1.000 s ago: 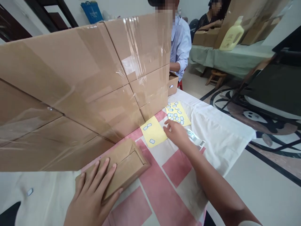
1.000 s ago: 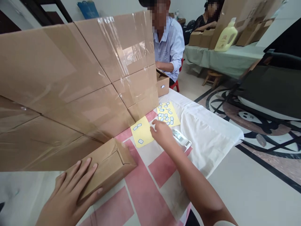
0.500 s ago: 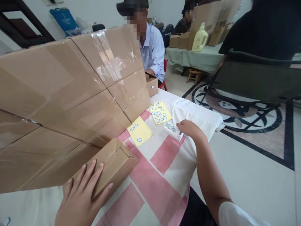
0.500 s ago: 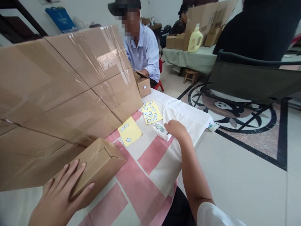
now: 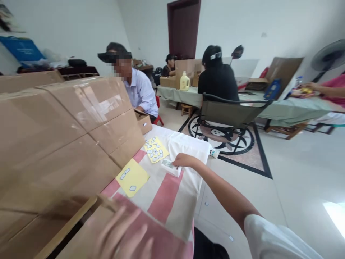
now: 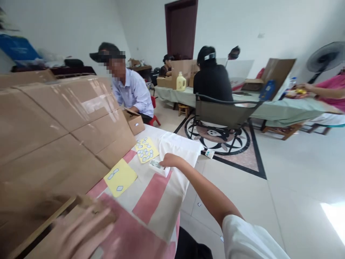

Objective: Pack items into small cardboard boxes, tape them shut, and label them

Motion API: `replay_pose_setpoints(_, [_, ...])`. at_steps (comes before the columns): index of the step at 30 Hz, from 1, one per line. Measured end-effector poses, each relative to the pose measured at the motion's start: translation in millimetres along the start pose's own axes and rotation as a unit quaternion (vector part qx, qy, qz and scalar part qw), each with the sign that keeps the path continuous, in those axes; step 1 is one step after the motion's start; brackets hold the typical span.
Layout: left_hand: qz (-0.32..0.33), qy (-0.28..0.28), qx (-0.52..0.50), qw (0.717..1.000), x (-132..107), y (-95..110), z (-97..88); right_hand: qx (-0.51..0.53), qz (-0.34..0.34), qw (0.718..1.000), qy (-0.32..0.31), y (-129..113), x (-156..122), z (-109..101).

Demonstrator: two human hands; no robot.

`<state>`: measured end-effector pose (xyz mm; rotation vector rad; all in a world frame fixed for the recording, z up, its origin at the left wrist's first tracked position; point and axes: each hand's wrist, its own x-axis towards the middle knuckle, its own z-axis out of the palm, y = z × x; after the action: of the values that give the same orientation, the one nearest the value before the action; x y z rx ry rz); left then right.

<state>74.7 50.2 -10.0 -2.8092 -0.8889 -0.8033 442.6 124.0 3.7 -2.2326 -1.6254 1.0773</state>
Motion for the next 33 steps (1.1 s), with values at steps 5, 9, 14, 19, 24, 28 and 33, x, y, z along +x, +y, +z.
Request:
replay_pose_setpoints(5, [-0.153,0.007,-0.139,0.978,113.9,69.6,125.2,-0.032,0.016,0.997,-0.074,-9.3,7.8,-7.0])
replay_pose_setpoints(9, [-0.208,0.026,-0.177,0.962,151.1,65.0,172.7,-0.037,0.038,0.992,-0.118,-18.7,10.9,-9.2])
replay_pose_setpoints(14, [-0.227,0.034,-0.201,0.952,150.2,50.9,177.0,0.014,0.046,0.989,-0.142,-20.2,5.0,-14.0])
replay_pose_setpoints(19, [-0.273,0.014,-0.194,0.942,150.4,55.8,174.0,0.128,0.013,0.984,-0.124,-4.4,-8.6,-22.0])
replay_pose_setpoints(24, [-0.276,0.008,-0.189,0.942,149.8,51.9,183.8,0.187,0.019,0.974,-0.126,29.7,-25.4,-12.2])
replay_pose_setpoints(28, [-0.274,0.027,-0.178,0.945,148.9,49.7,189.1,0.232,0.017,0.964,-0.131,58.0,-52.9,-4.9])
replay_pose_setpoints(33, [-0.267,0.049,-0.162,0.949,149.7,49.3,189.9,0.293,-0.002,0.95,-0.107,77.7,-80.8,0.3])
